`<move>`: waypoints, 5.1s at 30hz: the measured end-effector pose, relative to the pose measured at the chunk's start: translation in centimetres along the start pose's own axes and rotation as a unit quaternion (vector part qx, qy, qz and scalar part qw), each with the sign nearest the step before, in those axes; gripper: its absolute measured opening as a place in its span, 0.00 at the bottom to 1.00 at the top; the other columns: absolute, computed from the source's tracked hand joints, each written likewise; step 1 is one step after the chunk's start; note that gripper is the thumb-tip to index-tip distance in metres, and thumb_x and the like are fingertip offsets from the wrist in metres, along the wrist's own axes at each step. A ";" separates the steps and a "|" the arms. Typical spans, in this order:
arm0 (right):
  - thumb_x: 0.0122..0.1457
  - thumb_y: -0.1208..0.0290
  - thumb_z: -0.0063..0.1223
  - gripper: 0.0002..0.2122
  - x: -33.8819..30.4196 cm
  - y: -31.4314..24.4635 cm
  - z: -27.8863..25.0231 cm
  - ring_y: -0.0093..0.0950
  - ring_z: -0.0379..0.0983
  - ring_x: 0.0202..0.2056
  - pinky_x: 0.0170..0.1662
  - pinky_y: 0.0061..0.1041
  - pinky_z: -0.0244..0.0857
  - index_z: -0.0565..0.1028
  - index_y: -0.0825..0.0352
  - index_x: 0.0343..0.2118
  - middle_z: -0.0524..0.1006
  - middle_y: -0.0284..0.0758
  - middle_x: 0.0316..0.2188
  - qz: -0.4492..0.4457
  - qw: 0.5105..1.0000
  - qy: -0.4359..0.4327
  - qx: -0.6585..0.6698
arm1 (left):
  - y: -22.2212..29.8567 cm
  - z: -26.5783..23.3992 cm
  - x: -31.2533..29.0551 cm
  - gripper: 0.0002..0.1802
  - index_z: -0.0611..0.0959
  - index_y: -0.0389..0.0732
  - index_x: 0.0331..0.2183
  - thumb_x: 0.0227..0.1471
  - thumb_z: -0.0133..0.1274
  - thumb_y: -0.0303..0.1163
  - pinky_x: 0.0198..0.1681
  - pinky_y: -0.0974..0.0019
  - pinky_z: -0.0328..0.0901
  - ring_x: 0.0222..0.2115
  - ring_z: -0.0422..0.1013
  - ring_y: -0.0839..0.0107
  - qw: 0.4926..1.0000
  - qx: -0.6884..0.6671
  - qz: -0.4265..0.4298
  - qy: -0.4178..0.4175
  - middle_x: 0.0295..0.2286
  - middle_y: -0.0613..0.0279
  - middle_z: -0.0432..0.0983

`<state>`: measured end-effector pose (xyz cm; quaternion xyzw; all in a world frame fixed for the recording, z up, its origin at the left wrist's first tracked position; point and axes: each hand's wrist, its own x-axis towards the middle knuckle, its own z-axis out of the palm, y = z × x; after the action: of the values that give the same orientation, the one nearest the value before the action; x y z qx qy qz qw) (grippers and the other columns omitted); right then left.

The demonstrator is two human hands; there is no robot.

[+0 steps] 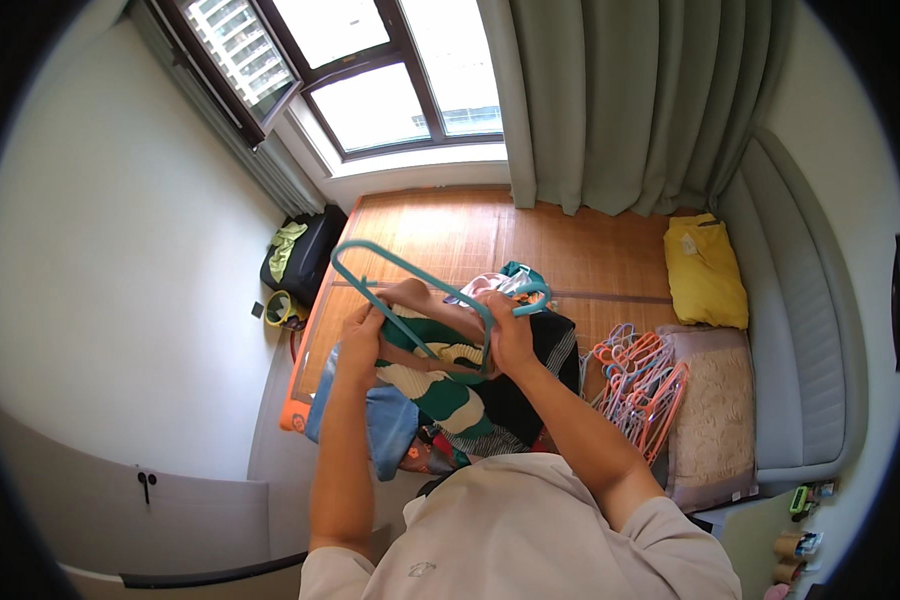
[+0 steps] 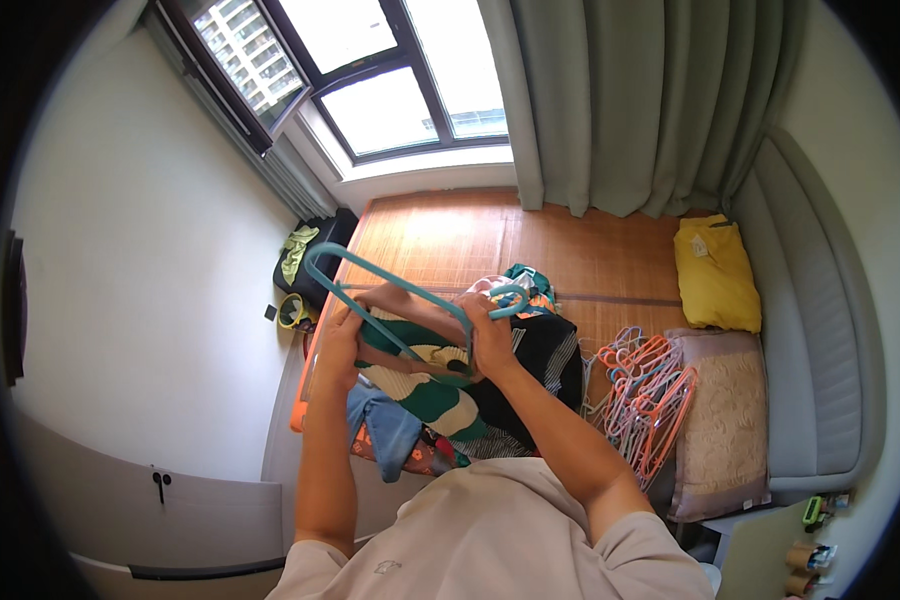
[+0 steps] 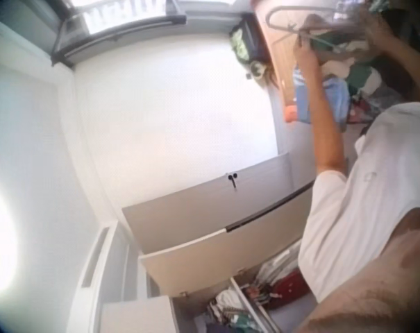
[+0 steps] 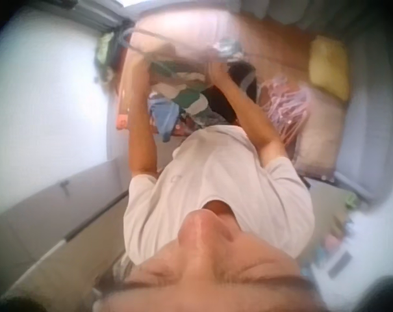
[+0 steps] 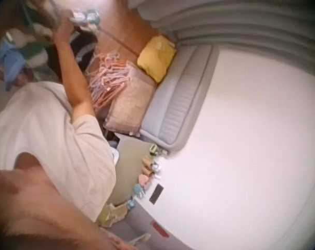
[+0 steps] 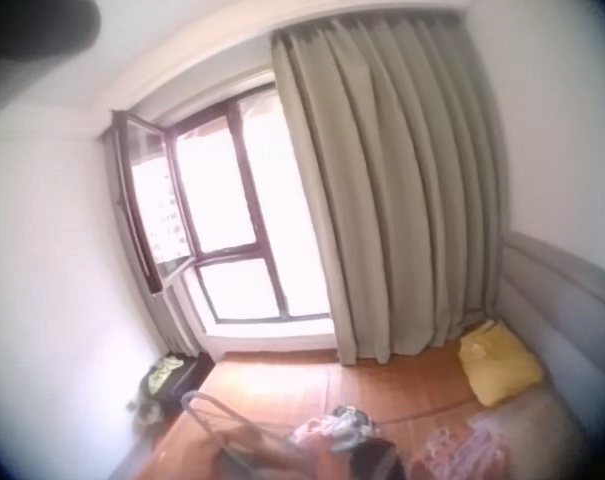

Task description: The person hangs various clothing items on hangers and places them into a closet. They handle a red shirt, a green and white striped shirt, a black shirt, a pink shirt, and denim shorts, placing each on a hanger and hanging it on the closet rod.

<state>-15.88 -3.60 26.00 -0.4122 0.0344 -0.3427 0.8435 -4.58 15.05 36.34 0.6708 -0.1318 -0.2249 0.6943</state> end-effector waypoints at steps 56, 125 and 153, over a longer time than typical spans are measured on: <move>0.60 0.62 0.62 0.16 5.7 -4.8 3.5 0.42 0.77 0.44 0.50 0.38 0.70 0.80 0.64 0.48 0.81 0.41 0.43 -0.218 0.700 -0.320 -0.600 | 0.3 -9.1 0.5 0.11 0.81 0.40 0.40 0.59 0.57 0.37 0.39 0.50 0.69 0.38 0.75 0.44 0.838 0.488 0.238 -0.055 0.36 0.48 0.79; 0.56 0.57 0.58 0.22 0.7 56.1 14.5 0.60 0.76 0.35 0.40 0.52 0.69 0.69 0.74 0.39 0.78 0.59 0.29 0.178 0.635 -0.507 -0.555 | -47.0 -31.7 -2.9 0.57 0.58 0.36 0.68 0.39 0.66 0.40 0.66 0.48 0.56 0.66 0.56 0.44 0.897 0.365 -0.079 0.236 0.65 0.42 0.57; 0.59 0.65 0.61 0.22 -25.7 33.9 19.2 0.55 0.79 0.35 0.37 0.45 0.74 0.67 0.74 0.49 0.80 0.54 0.31 0.135 0.606 -0.764 -0.174 | -43.4 -16.3 -28.7 0.40 0.69 0.29 0.58 0.46 0.66 0.30 0.42 0.51 0.72 0.39 0.77 0.44 0.541 0.487 0.037 0.685 0.42 0.42 0.79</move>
<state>-10.33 39.35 8.51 -0.6538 -0.5086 0.2272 0.5122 -27.34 43.35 -4.30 0.8501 0.2700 0.4272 0.1480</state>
